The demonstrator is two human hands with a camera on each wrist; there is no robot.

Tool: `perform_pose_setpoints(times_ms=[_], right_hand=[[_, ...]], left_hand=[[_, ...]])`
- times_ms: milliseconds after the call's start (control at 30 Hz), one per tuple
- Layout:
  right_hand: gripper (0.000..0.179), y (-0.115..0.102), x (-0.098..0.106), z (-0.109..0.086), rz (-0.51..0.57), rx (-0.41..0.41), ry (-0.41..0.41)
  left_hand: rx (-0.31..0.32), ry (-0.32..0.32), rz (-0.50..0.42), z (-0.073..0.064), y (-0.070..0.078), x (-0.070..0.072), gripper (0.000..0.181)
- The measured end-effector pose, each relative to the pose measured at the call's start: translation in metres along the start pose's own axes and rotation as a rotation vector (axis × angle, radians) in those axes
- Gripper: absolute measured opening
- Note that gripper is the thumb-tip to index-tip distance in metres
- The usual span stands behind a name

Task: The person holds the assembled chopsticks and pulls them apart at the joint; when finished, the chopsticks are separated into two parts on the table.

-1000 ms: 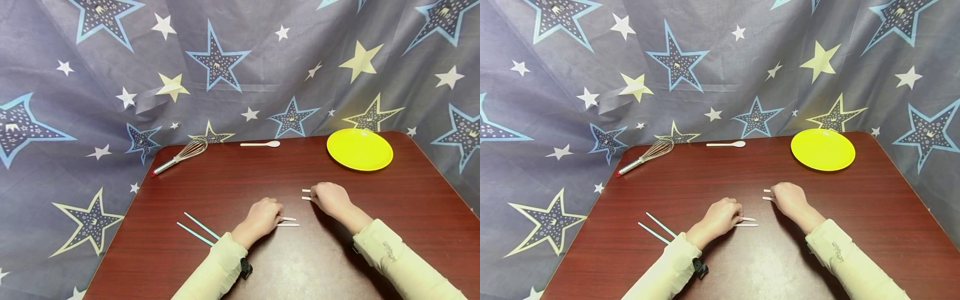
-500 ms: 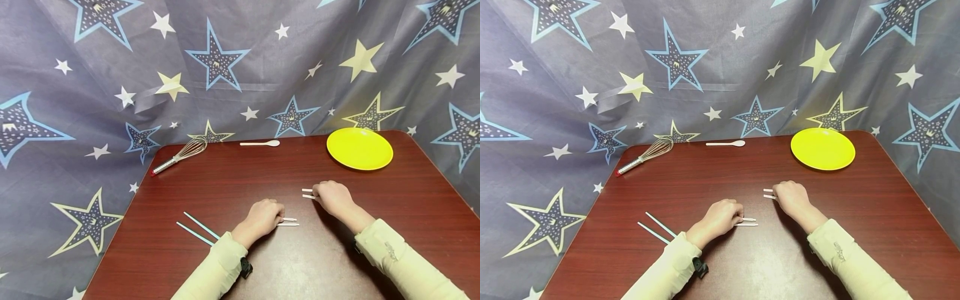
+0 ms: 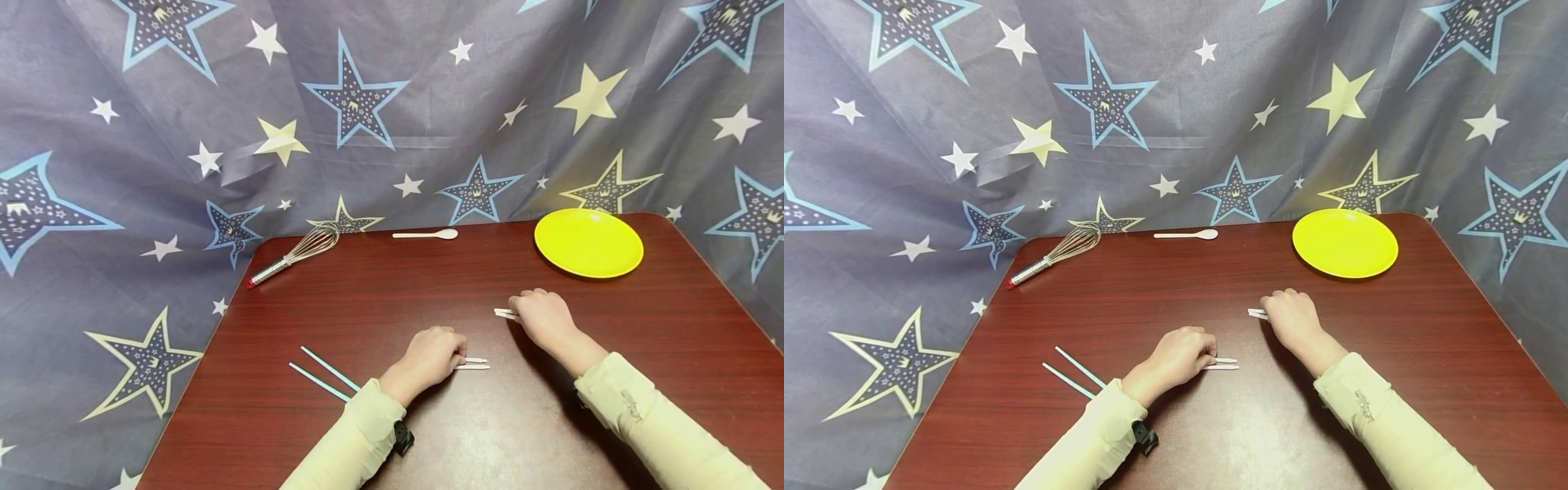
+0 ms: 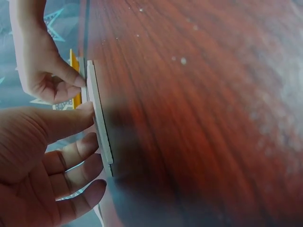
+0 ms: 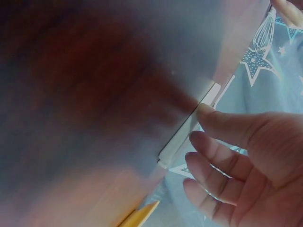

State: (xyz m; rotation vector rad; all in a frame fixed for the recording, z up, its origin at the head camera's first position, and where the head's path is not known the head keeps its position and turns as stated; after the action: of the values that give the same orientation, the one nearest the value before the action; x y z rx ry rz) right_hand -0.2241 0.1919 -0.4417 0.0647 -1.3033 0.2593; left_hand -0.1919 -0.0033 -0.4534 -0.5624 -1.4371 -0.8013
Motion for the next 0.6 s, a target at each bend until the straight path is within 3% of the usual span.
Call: perform_pose_setpoints(times_ms=[600], right_hand=[[0.023,-0.006,0.0005,0.0043,-0.03,0.023,0.029]], left_hand=[[-0.036,-0.003,0.025,-0.0065,0.0044,0.0045,0.016]])
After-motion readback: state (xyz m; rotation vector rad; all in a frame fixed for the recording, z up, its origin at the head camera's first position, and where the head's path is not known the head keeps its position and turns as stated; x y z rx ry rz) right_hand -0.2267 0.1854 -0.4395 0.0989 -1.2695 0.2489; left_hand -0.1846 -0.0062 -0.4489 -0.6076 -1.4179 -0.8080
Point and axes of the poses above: each hand's wrist, its own z-axis towards the middle knuckle, its own x-axis out of the back of the hand, y = z × x, the point moved 4 cm from there along z, towards the middle knuckle, and after that the axes turned 11 degrees about -x, right-handed, at the moved point
